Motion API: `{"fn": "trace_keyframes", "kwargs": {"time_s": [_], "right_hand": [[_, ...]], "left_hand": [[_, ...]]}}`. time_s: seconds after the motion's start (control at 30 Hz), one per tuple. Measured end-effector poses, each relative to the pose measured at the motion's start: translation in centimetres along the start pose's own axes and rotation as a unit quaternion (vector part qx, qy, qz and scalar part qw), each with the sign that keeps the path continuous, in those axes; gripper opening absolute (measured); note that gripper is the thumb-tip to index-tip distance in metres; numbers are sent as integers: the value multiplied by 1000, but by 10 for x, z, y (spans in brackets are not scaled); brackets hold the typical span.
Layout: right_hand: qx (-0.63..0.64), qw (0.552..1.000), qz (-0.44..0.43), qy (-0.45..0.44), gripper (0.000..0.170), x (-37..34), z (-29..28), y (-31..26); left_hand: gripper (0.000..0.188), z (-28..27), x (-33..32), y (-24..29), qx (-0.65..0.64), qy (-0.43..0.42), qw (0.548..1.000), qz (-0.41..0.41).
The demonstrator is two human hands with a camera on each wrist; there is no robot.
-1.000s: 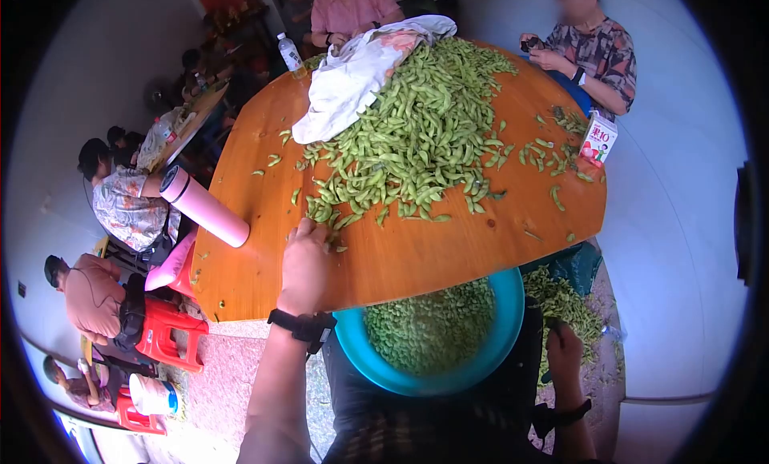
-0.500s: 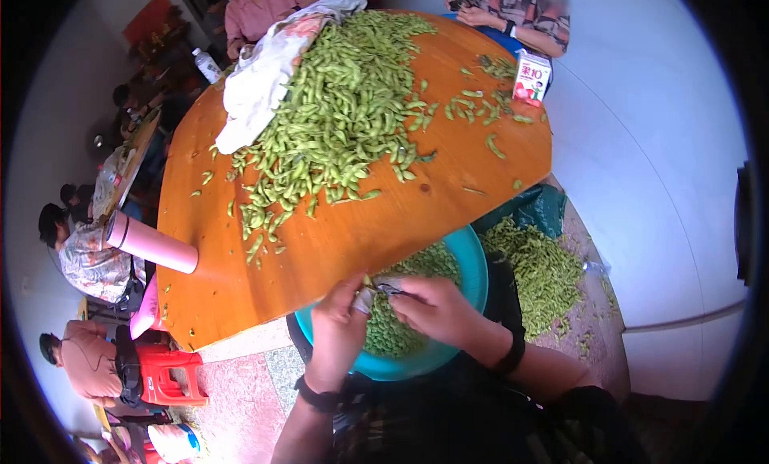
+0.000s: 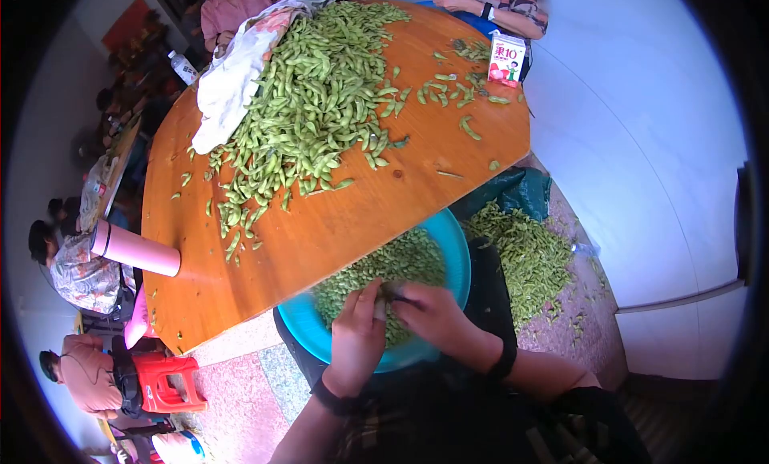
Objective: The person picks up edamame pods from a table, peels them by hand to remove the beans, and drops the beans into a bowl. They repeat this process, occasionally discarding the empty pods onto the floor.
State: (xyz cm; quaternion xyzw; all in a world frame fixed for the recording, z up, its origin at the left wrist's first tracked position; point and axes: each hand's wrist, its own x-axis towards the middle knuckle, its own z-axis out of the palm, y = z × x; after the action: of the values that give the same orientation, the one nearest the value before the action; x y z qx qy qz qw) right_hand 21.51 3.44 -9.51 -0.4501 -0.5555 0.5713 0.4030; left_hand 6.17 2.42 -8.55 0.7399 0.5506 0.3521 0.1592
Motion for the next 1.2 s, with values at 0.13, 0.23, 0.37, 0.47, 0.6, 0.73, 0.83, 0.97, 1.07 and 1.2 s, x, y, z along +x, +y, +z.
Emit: {"fn": "trace_keyframes", "kwargs": {"time_s": [0.13, 0.23, 0.37, 0.47, 0.6, 0.73, 0.83, 0.97, 1.07, 1.2], "right_hand": [[76, 995, -24, 53, 12, -1, 10, 5], [191, 976, 101, 5, 11, -2, 4, 0], [182, 970, 162, -23, 13, -2, -4, 17], [201, 963, 177, -33, 12, 2, -6, 24], [118, 987, 111, -8, 11, 5, -9, 13], [9, 1000, 24, 1, 17, 6, -7, 13], [14, 1000, 16, 8, 17, 3, -3, 4], [2, 998, 55, -39, 15, -1, -7, -2], [39, 997, 63, -29, 14, -2, -8, -1], [103, 989, 93, -52, 15, -1, -14, 10]], "left_hand": [[31, 10, -5, -4, 29, 15, 999, 18], [28, 14, -4, -10, -2, 29, 999, 31], [23, 17, -11, -27, -170, -44, 977, -120], [26, 16, -12, -38, -508, -68, 815, -271], [26, 19, -10, -25, -529, -50, 791, -303], [35, 18, -9, -24, -269, -71, 950, -139], [41, 17, -10, -25, -121, -69, 987, -82], [44, 21, -13, -28, -92, -48, 993, -49], [44, 16, -12, -22, -124, -79, 987, -60], [37, 8, -9, -12, -176, -109, 973, -100]]}}
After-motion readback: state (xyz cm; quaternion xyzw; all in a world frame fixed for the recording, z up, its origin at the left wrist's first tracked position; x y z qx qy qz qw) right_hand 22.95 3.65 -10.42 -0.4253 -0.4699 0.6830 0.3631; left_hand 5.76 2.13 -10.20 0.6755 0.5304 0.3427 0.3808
